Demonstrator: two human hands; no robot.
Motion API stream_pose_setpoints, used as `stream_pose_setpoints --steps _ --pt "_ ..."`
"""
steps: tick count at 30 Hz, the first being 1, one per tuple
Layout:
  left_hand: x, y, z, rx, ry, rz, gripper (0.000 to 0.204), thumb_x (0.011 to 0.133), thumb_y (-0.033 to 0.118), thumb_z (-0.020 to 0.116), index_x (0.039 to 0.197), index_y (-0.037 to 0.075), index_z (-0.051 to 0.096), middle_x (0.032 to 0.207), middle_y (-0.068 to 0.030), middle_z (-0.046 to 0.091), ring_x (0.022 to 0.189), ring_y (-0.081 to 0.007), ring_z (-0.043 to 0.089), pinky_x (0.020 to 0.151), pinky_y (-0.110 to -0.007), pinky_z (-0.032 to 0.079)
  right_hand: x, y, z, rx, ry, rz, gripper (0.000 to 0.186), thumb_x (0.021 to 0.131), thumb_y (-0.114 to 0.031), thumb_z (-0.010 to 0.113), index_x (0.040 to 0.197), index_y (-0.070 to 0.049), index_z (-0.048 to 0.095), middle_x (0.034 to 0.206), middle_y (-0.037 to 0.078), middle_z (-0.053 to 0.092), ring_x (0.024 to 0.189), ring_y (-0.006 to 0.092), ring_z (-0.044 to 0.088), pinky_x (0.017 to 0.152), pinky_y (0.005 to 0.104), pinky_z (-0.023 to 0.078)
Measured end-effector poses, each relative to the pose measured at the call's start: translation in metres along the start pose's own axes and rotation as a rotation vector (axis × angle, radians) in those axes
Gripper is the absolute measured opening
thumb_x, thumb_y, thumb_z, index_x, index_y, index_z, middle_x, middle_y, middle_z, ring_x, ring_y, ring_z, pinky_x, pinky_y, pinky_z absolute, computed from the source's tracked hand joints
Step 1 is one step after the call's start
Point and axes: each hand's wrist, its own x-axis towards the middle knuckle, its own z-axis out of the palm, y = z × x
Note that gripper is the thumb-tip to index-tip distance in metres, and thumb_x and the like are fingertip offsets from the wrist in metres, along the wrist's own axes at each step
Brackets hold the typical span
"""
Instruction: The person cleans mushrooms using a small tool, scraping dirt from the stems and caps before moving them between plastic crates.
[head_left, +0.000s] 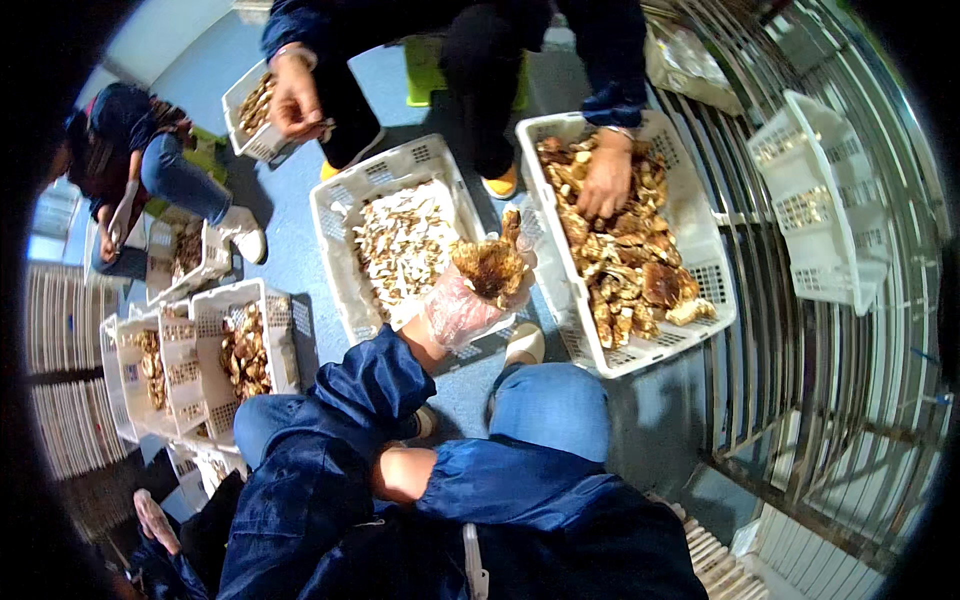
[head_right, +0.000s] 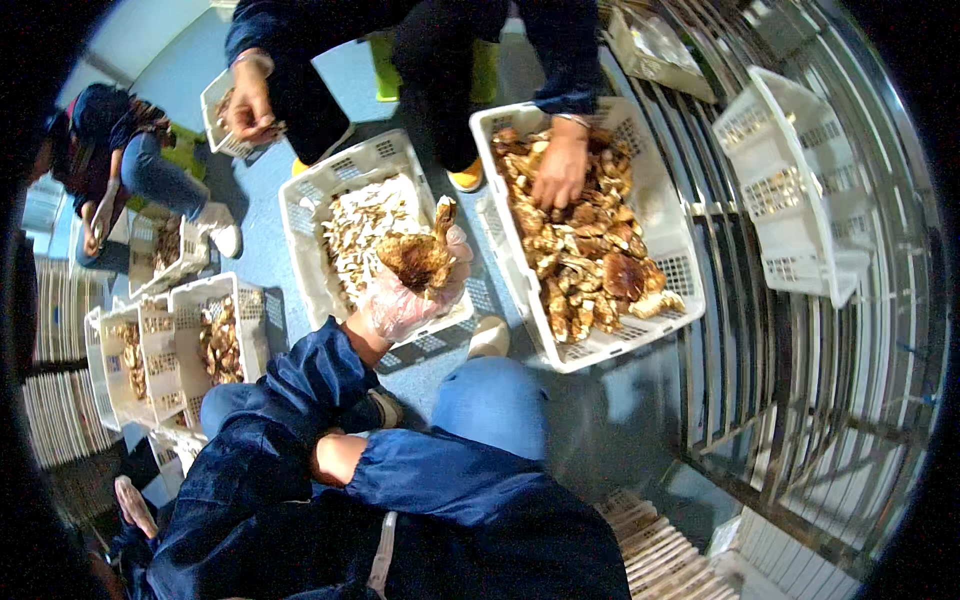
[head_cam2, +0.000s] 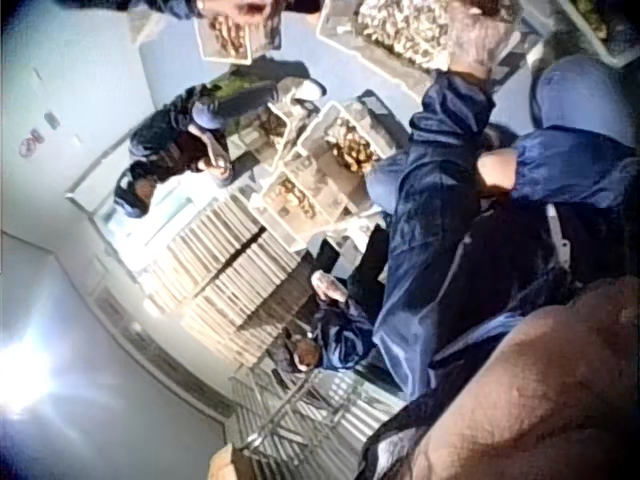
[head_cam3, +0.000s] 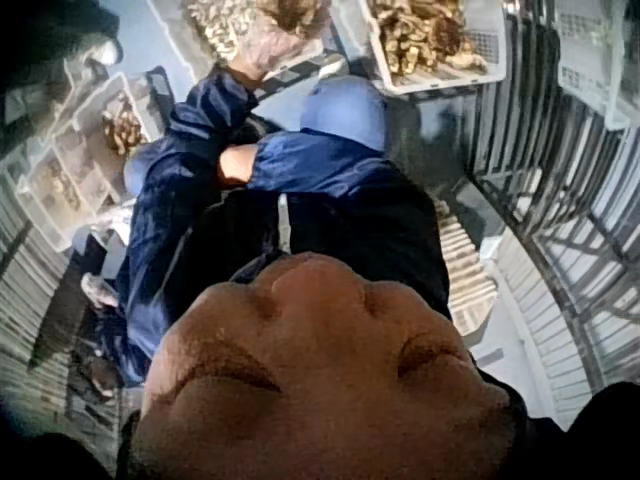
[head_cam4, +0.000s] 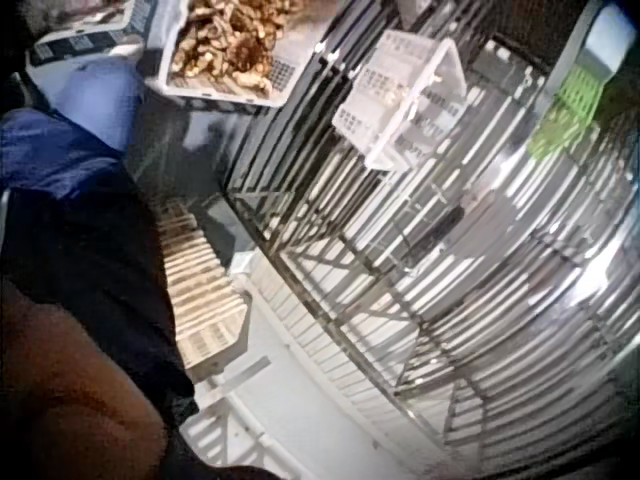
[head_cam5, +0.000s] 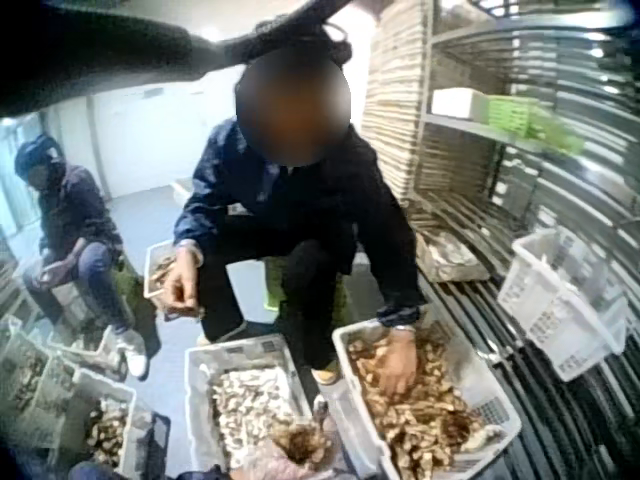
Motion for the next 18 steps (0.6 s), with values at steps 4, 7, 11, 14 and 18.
stream_pose_setpoints --steps 4,7,11,14,18 --pt "-0.029 0.003 0.013 -0.046 -0.076 0.103 0.030 0.102 0.016 0.051 0.125 -0.001 0.060 0.114 -0.0160 0.064 0.102 -0.0314 0.065 0.084 -0.048 0.058 0.004 -0.002 -0.004 -0.049 -0.043 0.009 0.034 0.099 -0.032 0.056 0.115 -0.010 0.076 0.125 0.011 0.071 0.120 0.0267 0.063 0.101 0.0390 0.048" --pt "-0.064 0.045 -0.002 0.108 0.149 0.511 0.028 0.105 0.010 0.049 0.127 -0.001 0.061 0.120 -0.0175 0.068 0.108 -0.0310 0.068 0.093 -0.049 0.058 0.001 -0.004 -0.003 -0.064 -0.027 0.018 0.034 0.099 -0.031 0.056 0.115 -0.010 0.077 0.125 0.011 0.072 0.122 0.0265 0.063 0.102 0.0388 0.048" --pt "-0.093 0.142 -0.031 0.382 -0.030 0.891 0.031 0.107 0.015 0.054 0.131 -0.003 0.058 0.123 -0.0171 0.069 0.113 -0.0325 0.067 0.102 -0.048 0.056 -0.028 0.005 -0.044 -0.159 0.075 0.258 0.034 0.098 -0.031 0.056 0.115 -0.010 0.078 0.126 0.011 0.073 0.123 0.0262 0.064 0.103 0.0385 0.048" --pt "-0.199 0.229 -0.060 0.125 0.178 1.518 0.007 0.097 0.007 0.068 0.101 0.001 0.065 0.106 -0.0130 0.071 0.095 -0.0278 0.071 0.092 -0.041 0.061 -0.039 -0.013 -0.071 -0.453 0.194 0.287 0.021 0.092 -0.021 0.063 0.097 -0.013 0.081 0.101 0.009 0.077 0.105 0.0270 0.069 0.089 0.0403 0.050" --pt "-0.313 0.270 -0.094 -0.266 -0.048 1.784 0.026 0.105 0.030 0.060 0.106 0.004 0.066 0.098 -0.0061 0.067 0.083 -0.0206 0.064 0.073 -0.030 0.056 -0.054 -0.025 -0.090 -0.476 0.126 0.194 0.019 0.090 -0.016 0.063 0.095 -0.012 0.081 0.100 0.010 0.076 0.104 0.0267 0.069 0.088 0.0405 0.050"
